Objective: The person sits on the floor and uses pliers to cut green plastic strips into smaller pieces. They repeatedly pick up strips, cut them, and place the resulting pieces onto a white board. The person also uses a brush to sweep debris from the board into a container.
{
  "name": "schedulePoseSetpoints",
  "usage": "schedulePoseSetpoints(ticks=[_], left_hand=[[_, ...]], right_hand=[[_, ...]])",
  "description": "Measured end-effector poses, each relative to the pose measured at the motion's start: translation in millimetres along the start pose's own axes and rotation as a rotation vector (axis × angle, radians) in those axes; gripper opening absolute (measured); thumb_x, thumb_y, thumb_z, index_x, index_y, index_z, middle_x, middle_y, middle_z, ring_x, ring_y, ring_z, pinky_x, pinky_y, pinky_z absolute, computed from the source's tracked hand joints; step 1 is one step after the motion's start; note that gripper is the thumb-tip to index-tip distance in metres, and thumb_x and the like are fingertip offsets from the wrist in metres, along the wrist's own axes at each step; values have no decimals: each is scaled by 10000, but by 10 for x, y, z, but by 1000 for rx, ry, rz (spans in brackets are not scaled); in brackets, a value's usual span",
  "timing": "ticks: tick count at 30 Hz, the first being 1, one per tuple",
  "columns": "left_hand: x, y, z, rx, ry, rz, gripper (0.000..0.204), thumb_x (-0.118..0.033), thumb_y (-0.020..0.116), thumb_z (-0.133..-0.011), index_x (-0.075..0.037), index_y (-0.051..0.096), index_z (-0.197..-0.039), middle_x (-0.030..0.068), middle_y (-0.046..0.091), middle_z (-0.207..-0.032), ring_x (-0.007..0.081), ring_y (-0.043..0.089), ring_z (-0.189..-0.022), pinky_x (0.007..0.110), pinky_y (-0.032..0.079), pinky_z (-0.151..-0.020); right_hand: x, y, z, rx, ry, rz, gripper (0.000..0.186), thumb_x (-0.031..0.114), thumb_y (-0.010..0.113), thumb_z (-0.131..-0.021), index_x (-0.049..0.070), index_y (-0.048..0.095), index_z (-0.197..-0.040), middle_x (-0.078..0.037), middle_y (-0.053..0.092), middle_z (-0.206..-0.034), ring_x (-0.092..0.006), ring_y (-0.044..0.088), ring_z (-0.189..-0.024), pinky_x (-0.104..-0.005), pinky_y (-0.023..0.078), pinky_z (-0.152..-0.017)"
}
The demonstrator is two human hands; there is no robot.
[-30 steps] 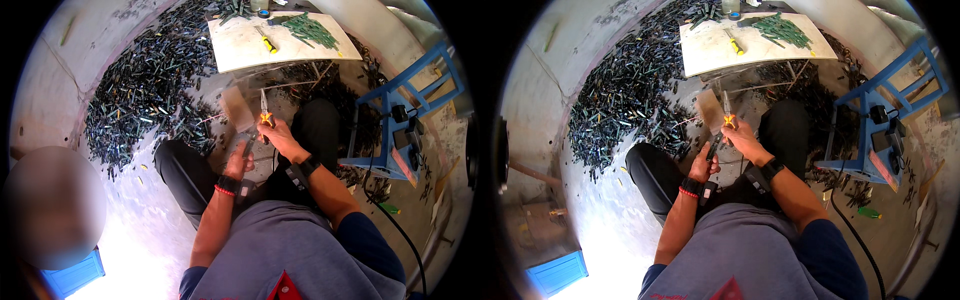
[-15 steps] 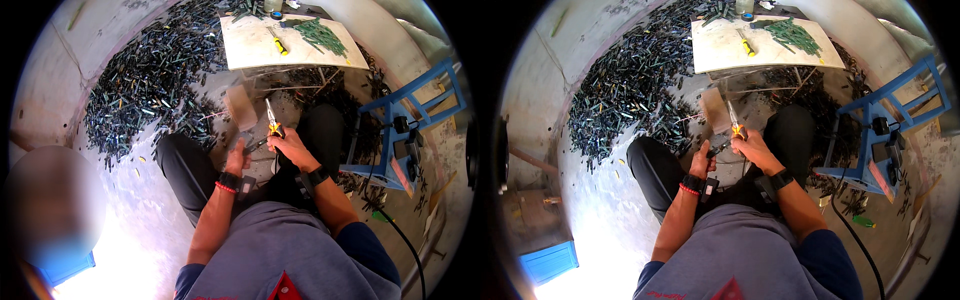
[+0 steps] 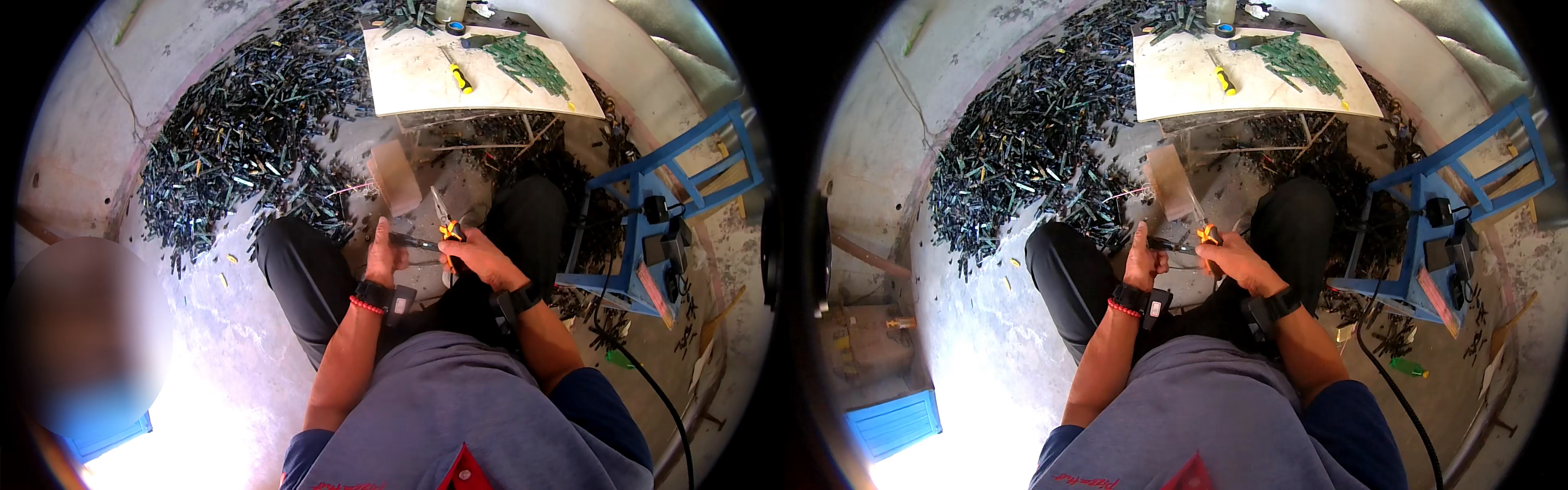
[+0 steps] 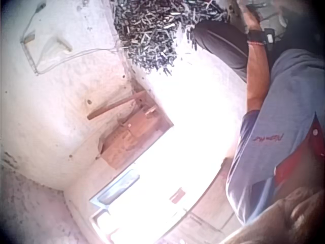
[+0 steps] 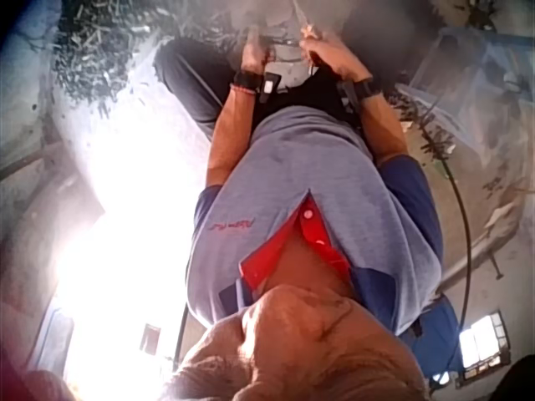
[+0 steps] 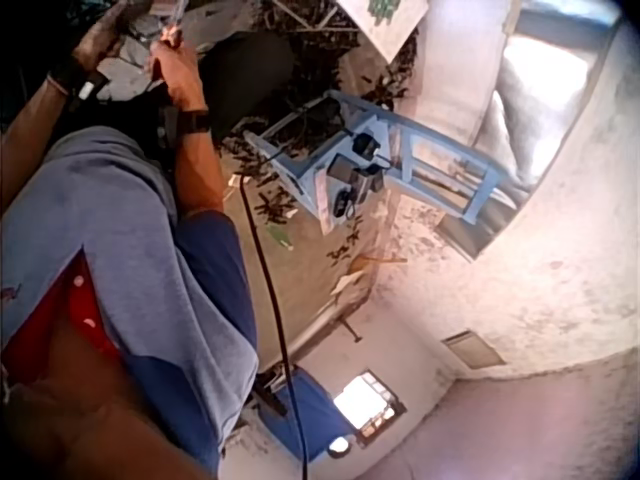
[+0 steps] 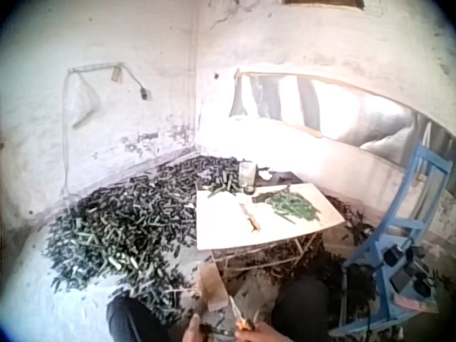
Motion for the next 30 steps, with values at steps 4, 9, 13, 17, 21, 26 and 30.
schedulePoseSetpoints(ticks=[4, 9, 13, 17, 21, 26, 30], left_hand=[[8, -66, -74, -10, 94, -30, 635, -702, 467, -797, -70, 514, -763, 56, 464, -534, 158, 436, -445, 279, 356, -424], [-57, -7, -5, 64, 184, -71, 662, -717, 375, -828, -85, 546, -725, 46, 500, -573, 155, 472, -495, 272, 368, -462], [-58, 54, 69, 178, 119, -8, 669, -707, 339, -849, -79, 560, -784, 44, 513, -616, 161, 486, -533, 278, 394, -519], [-107, 125, 112, 164, 125, 163, 656, -689, 328, -866, -68, 541, -841, 43, 498, -644, 174, 483, -562, 297, 398, -527], [-82, 117, 80, 226, 102, 132, 644, -673, 324, -876, -62, 519, -821, 56, 483, -642, 176, 474, -582, 301, 390, -519], [-90, 132, 86, 367, 139, 154, 605, -632, 333, -896, -77, 474, -699, 74, 472, -611, 188, 441, -557, 297, 372, -534], [-43, 147, 50, 414, 48, 335, 593, -605, 333, -910, -84, 444, -649, 74, 455, -593, 205, 417, -538, 306, 365, -561]], right_hand=[[-200, 204, 48, 68, 139, -162, 236, 233, 597, -845, 8, 567, -909, -43, 598, -743, -126, 575, -621, -244, 424, -521], [-463, 515, 72, 157, 183, -381, 243, 249, 596, -863, 40, 558, -982, -37, 606, -825, -115, 578, -662, -252, 467, -583], [-435, 595, 38, 143, 170, -479, 205, 222, 571, -888, 60, 542, -1010, -37, 607, -838, -126, 586, -696, -267, 479, -628], [-438, 624, -33, 142, 124, -650, 172, 205, 574, -898, 71, 548, -1002, -39, 613, -826, -154, 607, -742, -308, 500, -677], [-409, 620, -16, 156, 117, -626, 181, 200, 577, -896, 64, 555, -1013, -44, 618, -838, -153, 608, -751, -310, 500, -682], [-332, 557, 25, 99, 52, -290, 225, 240, 528, -915, 47, 539, -1030, -34, 603, -864, -114, 574, -733, -253, 449, -646], [-201, 434, 110, 111, 16, -109, 253, 265, 503, -925, 37, 540, -1029, -33, 597, -850, -105, 557, -722, -244, 435, -631]])
Point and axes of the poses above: each hand's wrist, its own z-axis away from the middle knuckle, its own y-axis out of the palm, x = y × z, the point moved 4 cm from there along -z, towards the middle knuckle
